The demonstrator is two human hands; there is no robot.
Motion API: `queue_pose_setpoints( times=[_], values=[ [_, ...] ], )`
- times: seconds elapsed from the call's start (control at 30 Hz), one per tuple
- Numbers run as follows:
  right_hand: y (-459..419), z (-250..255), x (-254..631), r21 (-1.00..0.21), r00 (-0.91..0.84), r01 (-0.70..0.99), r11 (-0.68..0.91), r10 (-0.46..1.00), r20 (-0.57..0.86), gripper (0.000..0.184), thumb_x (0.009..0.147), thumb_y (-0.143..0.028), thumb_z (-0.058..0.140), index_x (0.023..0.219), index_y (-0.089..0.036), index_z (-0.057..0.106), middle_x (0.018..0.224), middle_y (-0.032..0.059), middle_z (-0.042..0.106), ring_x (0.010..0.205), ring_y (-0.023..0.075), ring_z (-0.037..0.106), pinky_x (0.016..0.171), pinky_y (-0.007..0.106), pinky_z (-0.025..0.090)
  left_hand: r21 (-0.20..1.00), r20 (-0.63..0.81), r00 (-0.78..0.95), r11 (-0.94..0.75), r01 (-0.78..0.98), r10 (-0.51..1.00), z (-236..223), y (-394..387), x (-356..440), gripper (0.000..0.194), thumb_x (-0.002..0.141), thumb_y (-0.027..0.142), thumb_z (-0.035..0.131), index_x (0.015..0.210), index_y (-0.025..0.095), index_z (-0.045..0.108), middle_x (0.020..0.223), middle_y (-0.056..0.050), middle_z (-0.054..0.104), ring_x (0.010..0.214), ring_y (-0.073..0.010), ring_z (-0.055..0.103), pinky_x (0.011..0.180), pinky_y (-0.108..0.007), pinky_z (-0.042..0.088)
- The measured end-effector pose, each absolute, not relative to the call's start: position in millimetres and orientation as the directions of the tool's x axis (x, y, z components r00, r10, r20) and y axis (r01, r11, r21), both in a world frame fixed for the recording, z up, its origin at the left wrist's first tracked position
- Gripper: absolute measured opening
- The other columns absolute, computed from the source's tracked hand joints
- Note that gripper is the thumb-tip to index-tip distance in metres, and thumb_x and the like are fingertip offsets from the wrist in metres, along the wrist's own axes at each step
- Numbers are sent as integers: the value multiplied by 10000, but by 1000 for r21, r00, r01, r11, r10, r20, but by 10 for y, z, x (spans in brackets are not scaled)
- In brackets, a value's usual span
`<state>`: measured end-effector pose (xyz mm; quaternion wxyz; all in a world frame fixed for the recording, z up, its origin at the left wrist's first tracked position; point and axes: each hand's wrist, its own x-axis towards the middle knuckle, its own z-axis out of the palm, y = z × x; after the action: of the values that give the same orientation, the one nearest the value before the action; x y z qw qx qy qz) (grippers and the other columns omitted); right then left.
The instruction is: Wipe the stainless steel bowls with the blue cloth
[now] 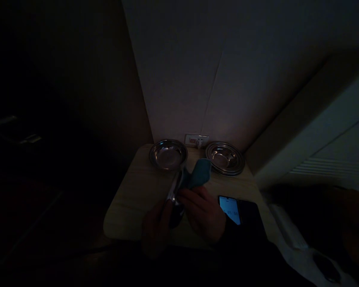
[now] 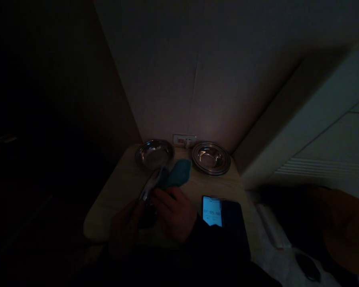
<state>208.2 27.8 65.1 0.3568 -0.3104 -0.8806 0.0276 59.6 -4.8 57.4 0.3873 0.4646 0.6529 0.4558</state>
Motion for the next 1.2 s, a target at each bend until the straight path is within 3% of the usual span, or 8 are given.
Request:
queue_pose_setpoints(
  times=[0.37,0.7,1.2],
  values=[
    [270,683,2075,-270,-549,535,800,573,609,287,849,-128,429,1097,-162,569,1071,74,632,858,183,516,700,318,501,955,-88,-235,149,257,968,587,-56,604,377,774,448,459,752,133,665,653,-36,667,614,-158,596,547,-218,465],
    [456,783,2054,-250,-563,571,782,594,575,277,828,-130,447,1061,-153,595,1109,63,620,815,206,479,713,366,478,946,-99,-226,162,282,969,580,-104,585,375,751,460,470,741,142,670,666,-53,671,636,-180,602,583,-243,478],
    [443,826,1933,-322,-579,526,787,609,542,287,835,-133,439,1071,-182,594,1115,26,614,830,198,453,729,343,459,945,-85,-244,156,286,966,551,-81,549,385,766,469,450,724,145,654,663,-41,668,620,-171,604,547,-235,476]
  ],
)
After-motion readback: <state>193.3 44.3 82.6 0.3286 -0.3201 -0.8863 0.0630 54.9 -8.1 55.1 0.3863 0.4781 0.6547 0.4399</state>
